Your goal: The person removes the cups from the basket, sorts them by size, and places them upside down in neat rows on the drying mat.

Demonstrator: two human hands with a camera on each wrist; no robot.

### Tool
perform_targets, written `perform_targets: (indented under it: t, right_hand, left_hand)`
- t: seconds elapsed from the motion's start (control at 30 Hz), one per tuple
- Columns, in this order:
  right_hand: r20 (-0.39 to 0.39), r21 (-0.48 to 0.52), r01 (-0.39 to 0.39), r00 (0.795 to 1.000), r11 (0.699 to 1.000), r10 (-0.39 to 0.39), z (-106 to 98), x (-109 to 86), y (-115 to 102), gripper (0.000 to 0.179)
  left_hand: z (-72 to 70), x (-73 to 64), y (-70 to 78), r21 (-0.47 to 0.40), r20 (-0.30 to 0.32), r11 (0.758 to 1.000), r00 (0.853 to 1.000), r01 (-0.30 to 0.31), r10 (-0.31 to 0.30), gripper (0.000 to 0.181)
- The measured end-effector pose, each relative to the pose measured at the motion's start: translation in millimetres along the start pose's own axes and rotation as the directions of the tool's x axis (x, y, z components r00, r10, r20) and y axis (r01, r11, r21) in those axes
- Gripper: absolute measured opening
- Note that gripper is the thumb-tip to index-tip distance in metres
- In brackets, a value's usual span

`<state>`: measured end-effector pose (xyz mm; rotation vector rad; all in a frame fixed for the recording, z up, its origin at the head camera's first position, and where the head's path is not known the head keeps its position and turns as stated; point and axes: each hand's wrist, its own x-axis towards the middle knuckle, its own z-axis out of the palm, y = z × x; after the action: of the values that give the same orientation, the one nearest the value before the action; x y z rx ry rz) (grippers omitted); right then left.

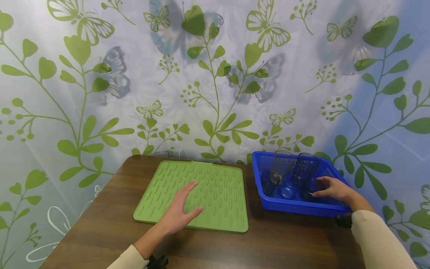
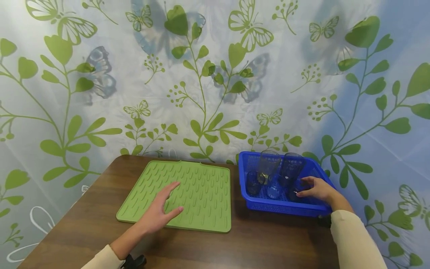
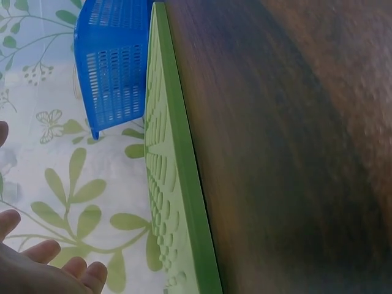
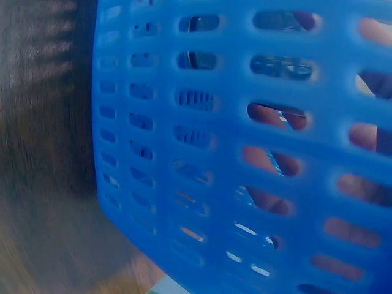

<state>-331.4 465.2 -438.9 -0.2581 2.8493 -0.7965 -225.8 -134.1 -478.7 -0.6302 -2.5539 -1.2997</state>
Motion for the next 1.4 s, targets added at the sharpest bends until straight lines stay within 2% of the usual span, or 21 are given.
perform_targets:
  t: [0.2,0.37,0.6,0.77,0.93,1.13,1.4]
  right_hand:
    - [-0.022,0.067,-0.013,1.0,0.998,0.015,-1,-7.0,-1,0.087]
    - [-0.026,0.123,0.008,1.0,0.992,-0.004,-4,-10.2,-5,0.086]
    - [-0.11,0.062,0.033,0.994,0.998,-0.026,-6,-14.5,-16,0.083]
    - [-0.135,0.074,0.054,0.99,0.996,-0.043,-5,-20.7,-25,0.084]
    - [-0.172,0.071,0.068,0.984,0.995,-0.055,-2,-27.7,-33,0.085]
    - [-0.239,0.095,0.109,0.967,0.989,-0.083,6,-34.3,-45,0.084]
    - [-0.335,0.165,0.204,0.932,0.965,-0.14,18,-40.4,-64,0.077]
  left_hand:
    - [0.2,2.4,-2.7,-0.017,0.017,1.0,1.0,0.023,-0.023,0.079]
    - [0.6,6.4,-2.1,-0.074,0.043,0.995,0.997,0.067,-0.064,0.078]
    - [5.2,14.9,1.0,-0.198,0.07,0.977,0.996,0.076,-0.063,0.074]
    - [7.9,23.0,5.8,-0.292,0.096,0.952,0.994,0.086,-0.06,0.072]
    - [10.0,30.2,11.1,-0.351,0.12,0.933,0.992,0.075,-0.035,0.072]
    - [12.2,36.2,14.1,-0.372,0.13,0.926,0.991,0.061,-0.013,0.075]
    - [17.5,42.2,17.3,-0.388,0.129,0.92,0.992,0.056,-0.007,0.075]
